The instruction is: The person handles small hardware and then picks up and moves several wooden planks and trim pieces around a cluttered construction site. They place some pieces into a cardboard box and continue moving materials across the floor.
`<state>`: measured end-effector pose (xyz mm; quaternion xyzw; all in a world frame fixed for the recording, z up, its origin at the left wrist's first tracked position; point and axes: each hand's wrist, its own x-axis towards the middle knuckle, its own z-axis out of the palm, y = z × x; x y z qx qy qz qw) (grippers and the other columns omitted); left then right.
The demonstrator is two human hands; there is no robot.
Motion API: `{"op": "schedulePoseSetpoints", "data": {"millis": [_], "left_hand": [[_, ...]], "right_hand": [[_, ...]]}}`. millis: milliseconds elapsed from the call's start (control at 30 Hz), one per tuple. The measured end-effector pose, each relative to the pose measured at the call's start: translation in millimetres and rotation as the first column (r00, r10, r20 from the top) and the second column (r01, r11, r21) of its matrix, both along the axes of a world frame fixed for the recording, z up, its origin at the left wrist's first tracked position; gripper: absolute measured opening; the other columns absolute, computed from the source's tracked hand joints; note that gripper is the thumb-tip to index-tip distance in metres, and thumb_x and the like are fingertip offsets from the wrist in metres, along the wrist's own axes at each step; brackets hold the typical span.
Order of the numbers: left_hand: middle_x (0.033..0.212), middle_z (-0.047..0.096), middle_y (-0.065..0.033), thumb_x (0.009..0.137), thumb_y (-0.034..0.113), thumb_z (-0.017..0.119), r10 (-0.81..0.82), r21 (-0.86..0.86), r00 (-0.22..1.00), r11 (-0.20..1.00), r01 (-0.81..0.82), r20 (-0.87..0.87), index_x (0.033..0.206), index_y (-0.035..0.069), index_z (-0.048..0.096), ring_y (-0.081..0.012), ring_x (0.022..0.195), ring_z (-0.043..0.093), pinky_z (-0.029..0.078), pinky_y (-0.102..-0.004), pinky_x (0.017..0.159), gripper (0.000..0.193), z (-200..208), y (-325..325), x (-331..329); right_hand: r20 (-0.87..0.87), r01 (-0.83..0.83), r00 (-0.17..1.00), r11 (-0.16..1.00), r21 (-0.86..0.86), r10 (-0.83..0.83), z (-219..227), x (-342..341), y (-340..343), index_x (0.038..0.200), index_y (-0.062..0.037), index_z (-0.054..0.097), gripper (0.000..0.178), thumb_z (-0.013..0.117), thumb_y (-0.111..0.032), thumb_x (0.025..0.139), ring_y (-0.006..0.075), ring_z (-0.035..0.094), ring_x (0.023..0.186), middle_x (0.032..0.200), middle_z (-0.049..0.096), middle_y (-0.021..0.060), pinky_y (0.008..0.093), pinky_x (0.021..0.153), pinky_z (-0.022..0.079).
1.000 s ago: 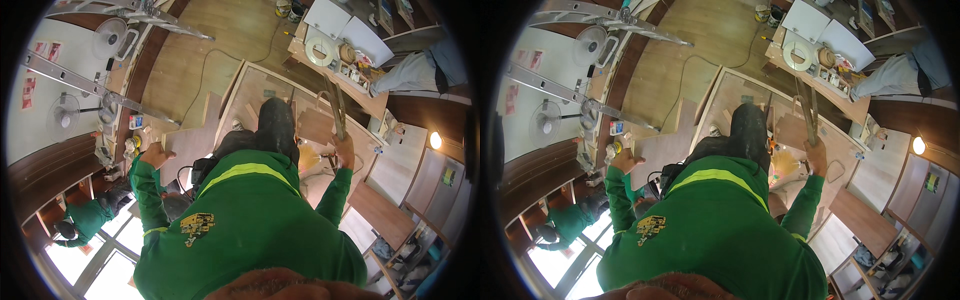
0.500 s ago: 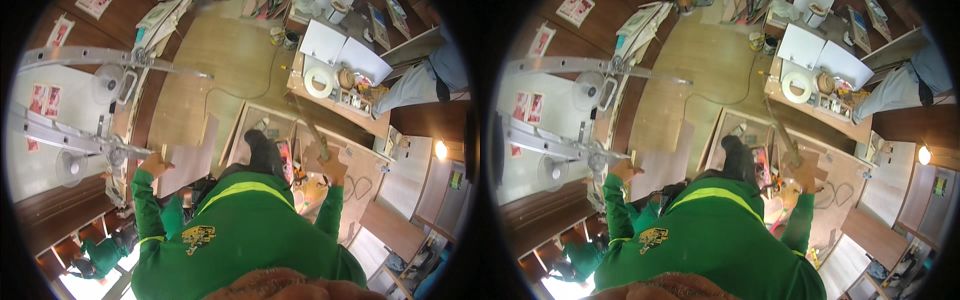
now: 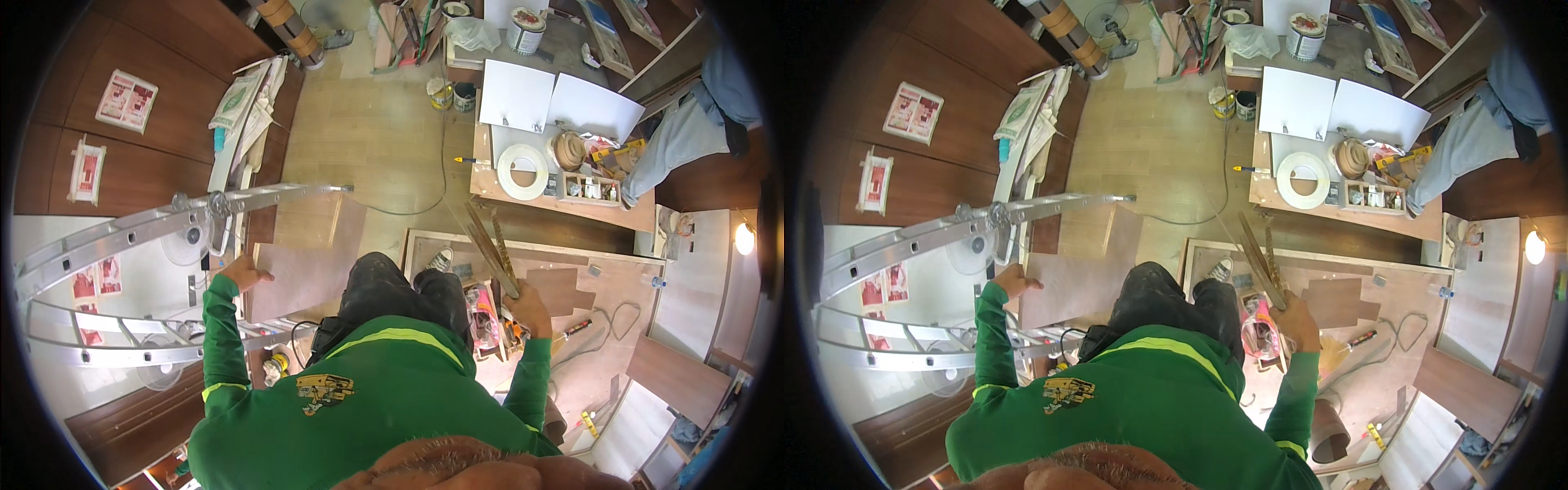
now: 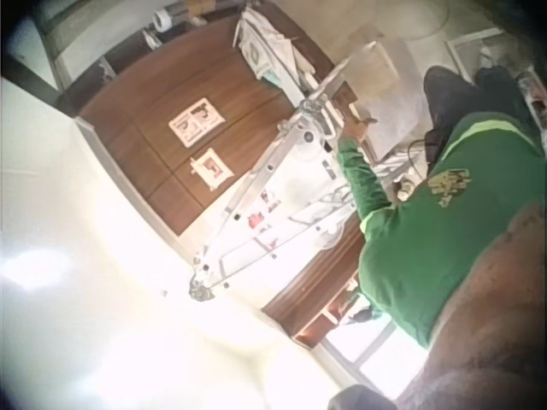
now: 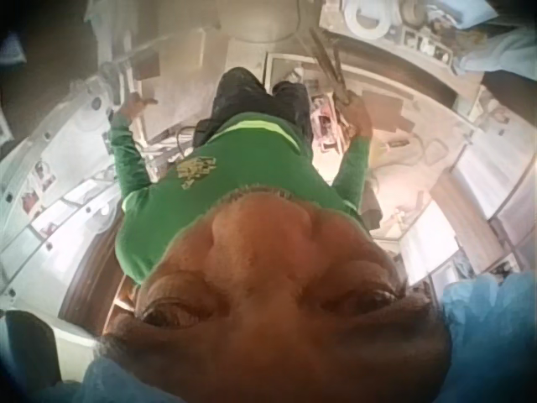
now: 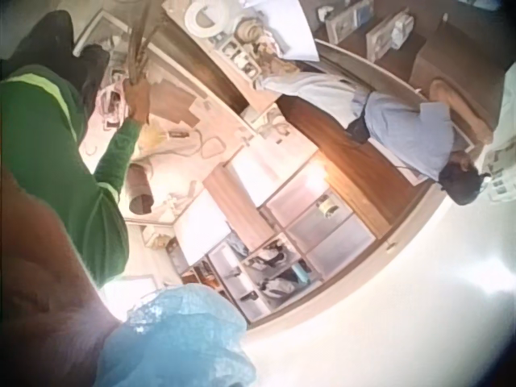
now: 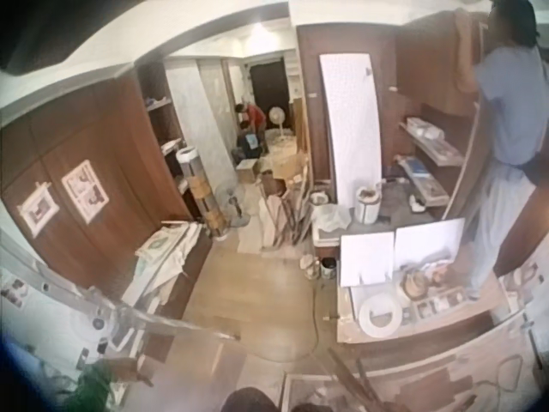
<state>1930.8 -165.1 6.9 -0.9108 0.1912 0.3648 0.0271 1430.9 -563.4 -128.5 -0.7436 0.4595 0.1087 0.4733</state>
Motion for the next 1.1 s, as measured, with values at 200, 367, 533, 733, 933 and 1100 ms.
{"op": "schedulePoseSetpoints", "data": {"millis": [200, 367, 533, 733, 933, 1100], "left_hand": [[0.09, 0.072, -0.0161, 0.077, 0.041, 0.079, 0.064, 0.083, 0.996, 0.995, -0.059, -0.063, 0.103, -0.005, 0.071, -0.0258, 0.078, 0.068, 0.053, -0.0376, 0.069, 0.053, -28, -69, 78], [0.087, 0.073, -0.0108, 0.078, 0.037, 0.079, -0.101, -0.026, 0.978, 0.995, 0.098, -0.182, 0.105, -0.002, 0.075, -0.0211, 0.073, 0.068, 0.055, -0.0348, 0.06, 0.047, -117, -106, 165], [0.085, 0.073, -0.0161, 0.077, 0.036, 0.079, -0.161, 0.066, 0.979, 0.983, 0.17, -0.123, 0.098, -0.004, 0.076, -0.0251, 0.071, 0.068, 0.056, -0.0396, 0.063, 0.046, -270, -116, 230], [0.082, 0.07, -0.025, 0.075, 0.042, 0.077, -0.246, -0.161, 0.964, 0.96, 0.228, -0.098, 0.089, -0.008, 0.072, -0.0314, 0.08, 0.07, 0.054, -0.0428, 0.075, 0.052, -435, -75, 277], [0.077, 0.069, -0.0282, 0.076, 0.04, 0.077, -0.09, -0.383, 0.988, 0.923, 0.036, -0.122, 0.078, -0.008, 0.071, -0.0387, 0.07, 0.067, 0.052, -0.0473, 0.071, 0.048, -444, 21, 291], [0.072, 0.067, -0.0288, 0.075, 0.037, 0.076, -0.078, -0.39, 0.993, 0.92, 0.036, -0.091, 0.07, -0.007, 0.071, -0.042, 0.066, 0.066, 0.053, -0.0479, 0.07, 0.045, -403, 50, 318]], "right_hand": [[-0.042, -0.069, 0.997, 0.995, -0.074, 0.066, -25, 29, -18, 0.126, 0.0005, 0.061, 0.056, 0.068, -0.033, 0.082, 0.0462, 0.065, 0.101, 0.101, 0.068, 0.0298, 0.0507, 0.088, 0.052], [-0.082, -0.092, 0.993, 0.992, -0.088, 0.084, -6, 62, -23, 0.128, -0.0028, 0.06, 0.058, 0.067, -0.037, 0.083, 0.0438, 0.064, 0.102, 0.107, 0.067, 0.026, 0.0502, 0.088, 0.052], [-0.008, -0.056, 0.998, 0.931, -0.361, 0.057, -20, 79, 13, 0.122, -0.0027, 0.064, 0.05, 0.073, -0.026, 0.079, 0.0412, 0.066, 0.09, 0.099, 0.068, 0.0251, 0.0475, 0.081, 0.053], [-0.039, 0.264, 0.962, 0.958, -0.108, -0.269, -103, 180, 67, 0.126, -0.0044, 0.065, 0.05, 0.076, -0.02, 0.08, 0.0279, 0.069, 0.077, 0.091, 0.068, 0.0221, 0.0394, 0.071, 0.053], [-0.192, -0.113, 0.98, 0.93, -0.349, 0.047, -125, 316, 59, 0.127, -0.0017, 0.063, 0.05, 0.069, -0.024, 0.083, 0.0373, 0.068, 0.082, 0.094, 0.069, 0.0271, 0.044, 0.077, 0.052], [-0.111, -0.137, 0.988, 0.944, -0.301, 0.108, -77, 377, 60, 0.124, 0.005, 0.062, 0.047, 0.067, -0.019, 0.085, 0.0207, 0.062, 0.081, 0.093, 0.068, 0.0159, 0.036, 0.078, 0.051]]}}
